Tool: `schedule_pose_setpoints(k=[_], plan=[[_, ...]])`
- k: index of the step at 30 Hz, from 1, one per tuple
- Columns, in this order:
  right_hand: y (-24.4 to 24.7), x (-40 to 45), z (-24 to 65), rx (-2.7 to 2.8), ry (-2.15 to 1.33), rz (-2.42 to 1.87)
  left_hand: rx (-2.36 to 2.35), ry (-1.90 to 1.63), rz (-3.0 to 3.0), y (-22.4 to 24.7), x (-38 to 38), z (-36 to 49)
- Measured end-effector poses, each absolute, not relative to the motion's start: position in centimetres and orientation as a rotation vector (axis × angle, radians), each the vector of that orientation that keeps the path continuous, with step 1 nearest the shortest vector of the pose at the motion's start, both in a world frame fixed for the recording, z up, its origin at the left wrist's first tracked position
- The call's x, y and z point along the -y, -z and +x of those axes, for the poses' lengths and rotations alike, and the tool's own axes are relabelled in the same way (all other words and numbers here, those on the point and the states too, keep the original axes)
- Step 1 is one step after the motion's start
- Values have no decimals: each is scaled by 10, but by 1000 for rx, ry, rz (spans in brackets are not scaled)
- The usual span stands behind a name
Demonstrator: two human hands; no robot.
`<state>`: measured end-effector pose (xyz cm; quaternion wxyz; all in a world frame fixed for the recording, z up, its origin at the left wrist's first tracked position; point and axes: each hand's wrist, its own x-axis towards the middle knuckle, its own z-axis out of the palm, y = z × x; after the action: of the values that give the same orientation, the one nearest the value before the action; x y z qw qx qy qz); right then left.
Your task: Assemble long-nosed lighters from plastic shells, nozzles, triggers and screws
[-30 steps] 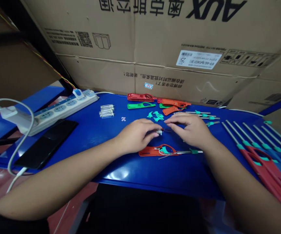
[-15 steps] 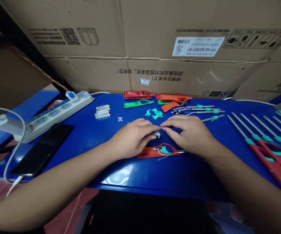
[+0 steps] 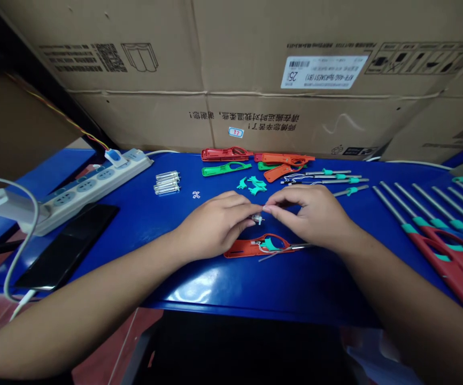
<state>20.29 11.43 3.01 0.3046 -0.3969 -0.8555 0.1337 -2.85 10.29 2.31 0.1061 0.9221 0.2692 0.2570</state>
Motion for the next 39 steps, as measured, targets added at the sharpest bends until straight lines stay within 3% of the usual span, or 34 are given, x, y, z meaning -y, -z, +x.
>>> schedule_pose_setpoints(k=[23,34,39], plan=[[-34,-109,204,2572,-263,-748,-862,-628,2898,-26,-101,-28],[-26,-115,206,2435,-513,-652,-856,-674,2914,-22,-96,-29],[-26,-113,204,2464,-454,-600,-887,-633,2898,-24,-94,-28]])
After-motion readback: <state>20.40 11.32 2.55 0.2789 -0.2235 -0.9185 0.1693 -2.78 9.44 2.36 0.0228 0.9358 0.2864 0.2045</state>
